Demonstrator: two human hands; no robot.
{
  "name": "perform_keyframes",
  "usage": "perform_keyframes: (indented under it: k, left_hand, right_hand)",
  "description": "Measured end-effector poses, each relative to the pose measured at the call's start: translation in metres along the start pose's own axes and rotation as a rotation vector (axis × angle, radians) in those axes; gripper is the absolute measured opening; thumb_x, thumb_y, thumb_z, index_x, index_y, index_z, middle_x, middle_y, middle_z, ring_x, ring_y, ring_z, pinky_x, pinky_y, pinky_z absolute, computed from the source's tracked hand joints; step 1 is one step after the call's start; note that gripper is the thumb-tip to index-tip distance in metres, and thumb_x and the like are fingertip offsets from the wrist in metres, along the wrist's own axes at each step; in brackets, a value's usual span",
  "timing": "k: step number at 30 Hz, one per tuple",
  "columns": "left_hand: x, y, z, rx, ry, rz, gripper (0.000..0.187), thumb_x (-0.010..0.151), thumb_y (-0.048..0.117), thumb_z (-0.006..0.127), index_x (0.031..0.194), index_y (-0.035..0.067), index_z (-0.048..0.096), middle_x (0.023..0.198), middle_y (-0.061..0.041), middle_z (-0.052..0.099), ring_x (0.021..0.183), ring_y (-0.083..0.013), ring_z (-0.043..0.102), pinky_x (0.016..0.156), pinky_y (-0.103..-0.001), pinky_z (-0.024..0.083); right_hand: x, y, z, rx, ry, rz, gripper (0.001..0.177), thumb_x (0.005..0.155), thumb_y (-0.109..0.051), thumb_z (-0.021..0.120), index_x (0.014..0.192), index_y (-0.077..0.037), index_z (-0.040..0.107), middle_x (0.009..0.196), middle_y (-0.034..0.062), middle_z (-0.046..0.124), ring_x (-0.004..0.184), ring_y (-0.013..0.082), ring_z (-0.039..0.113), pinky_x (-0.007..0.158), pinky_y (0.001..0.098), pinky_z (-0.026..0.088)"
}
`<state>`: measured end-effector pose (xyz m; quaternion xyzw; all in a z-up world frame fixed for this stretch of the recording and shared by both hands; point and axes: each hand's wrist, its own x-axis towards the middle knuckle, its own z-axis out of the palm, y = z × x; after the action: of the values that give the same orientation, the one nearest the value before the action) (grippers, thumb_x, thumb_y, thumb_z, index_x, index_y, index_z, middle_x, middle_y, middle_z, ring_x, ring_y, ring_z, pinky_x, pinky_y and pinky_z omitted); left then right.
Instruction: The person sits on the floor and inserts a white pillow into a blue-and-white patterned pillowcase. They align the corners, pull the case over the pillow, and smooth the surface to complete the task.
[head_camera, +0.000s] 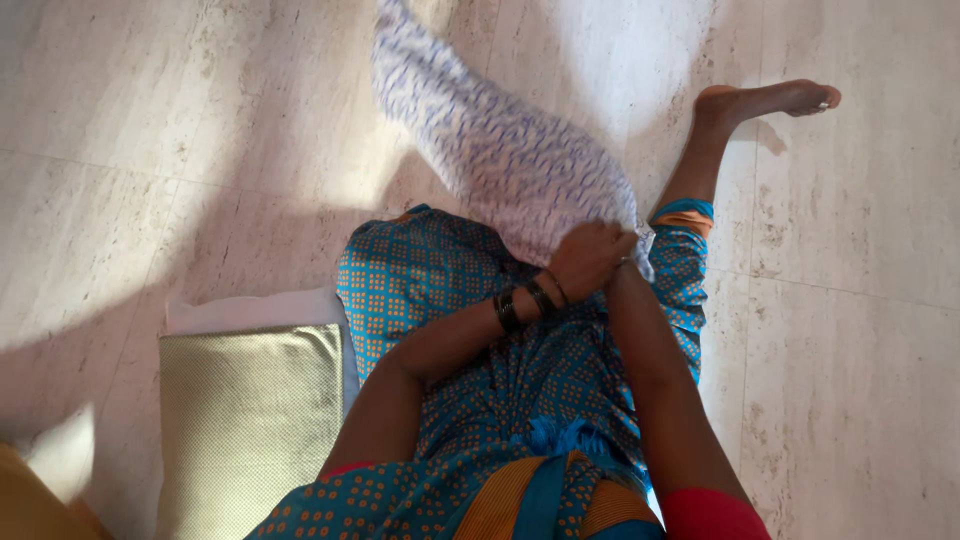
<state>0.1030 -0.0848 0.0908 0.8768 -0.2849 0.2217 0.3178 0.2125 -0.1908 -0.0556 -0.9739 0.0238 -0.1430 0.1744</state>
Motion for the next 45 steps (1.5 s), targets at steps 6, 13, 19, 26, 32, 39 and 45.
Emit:
perform_keyframes:
  k: [6,13,19,26,32,39,45]
  left_hand:
    - [-0.014,-0.069,0.042,0.331,0.03,-0.243,0.055,0.087,0.022,0.067,0.141,0.02,0.056,0.124,-0.01,0.055,0.118,-0.0314,0.051,0.098,-0.054,0.044]
    - [-0.051,-0.121,0.091,0.185,0.243,-0.561,0.081,0.081,0.042,0.08,0.15,0.019,0.044,0.15,-0.024,0.038,0.141,-0.0465,0.034,0.101,-0.075,0.03]
    - [-0.1,-0.191,0.096,-0.048,0.497,-0.632,0.065,0.087,0.022,0.071,0.147,0.011,0.047,0.147,-0.025,0.049,0.138,-0.0424,0.046,0.117,-0.049,0.039]
    - [-0.121,-0.228,0.072,-0.778,0.411,-1.104,0.036,0.096,0.002,0.045,0.125,-0.004,0.066,0.11,-0.028,0.069,0.098,-0.0486,0.064,0.084,-0.041,0.053]
    - [-0.062,-0.166,0.068,-0.474,0.52,-0.443,0.044,0.092,0.0,0.051,0.136,-0.007,0.055,0.127,-0.027,0.064,0.119,-0.0433,0.06,0.103,-0.045,0.045]
    - [-0.048,-0.07,-0.006,-0.538,0.241,-0.382,0.049,0.08,0.007,0.057,0.128,0.004,0.063,0.107,-0.024,0.072,0.098,-0.038,0.072,0.086,-0.043,0.058]
    - [-0.068,-0.022,-0.008,-0.505,-0.037,-0.319,0.043,0.086,0.023,0.068,0.127,0.009,0.065,0.092,-0.023,0.071,0.086,-0.0397,0.072,0.074,-0.048,0.057]
  right_hand:
    - [0.059,0.057,0.005,0.095,0.04,0.037,0.046,0.099,-0.035,0.06,0.133,-0.003,0.062,0.136,0.0216,0.058,0.131,0.0429,0.05,0.111,0.0605,0.033]
    - [0.014,0.081,0.01,0.03,0.005,-0.068,0.054,0.098,-0.041,0.058,0.138,-0.004,0.06,0.142,0.0245,0.055,0.134,0.0469,0.046,0.111,0.0669,0.028]
    - [-0.038,0.032,0.032,-0.045,0.067,-0.199,0.063,0.094,-0.046,0.06,0.14,-0.002,0.059,0.144,0.0288,0.054,0.133,0.0509,0.044,0.105,0.0743,0.024]
    - [-0.016,0.044,0.025,0.001,-0.086,-0.107,0.053,0.097,-0.041,0.059,0.131,0.0,0.063,0.129,0.029,0.063,0.118,0.0494,0.057,0.1,0.0617,0.04]
    - [-0.015,0.04,-0.007,0.27,-0.192,-0.411,0.039,0.104,-0.029,0.059,0.125,0.003,0.062,0.12,0.0309,0.065,0.111,0.0499,0.061,0.096,0.0564,0.048]
    - [-0.053,-0.002,-0.074,0.34,-0.379,-0.664,0.057,0.09,-0.033,0.066,0.133,0.003,0.058,0.121,0.0312,0.065,0.113,0.0495,0.06,0.096,0.0535,0.048]
    - [-0.04,-0.021,-0.022,0.191,-0.319,-0.542,0.058,0.09,-0.034,0.065,0.134,0.002,0.057,0.123,0.0303,0.064,0.115,0.0487,0.059,0.097,0.0533,0.047]
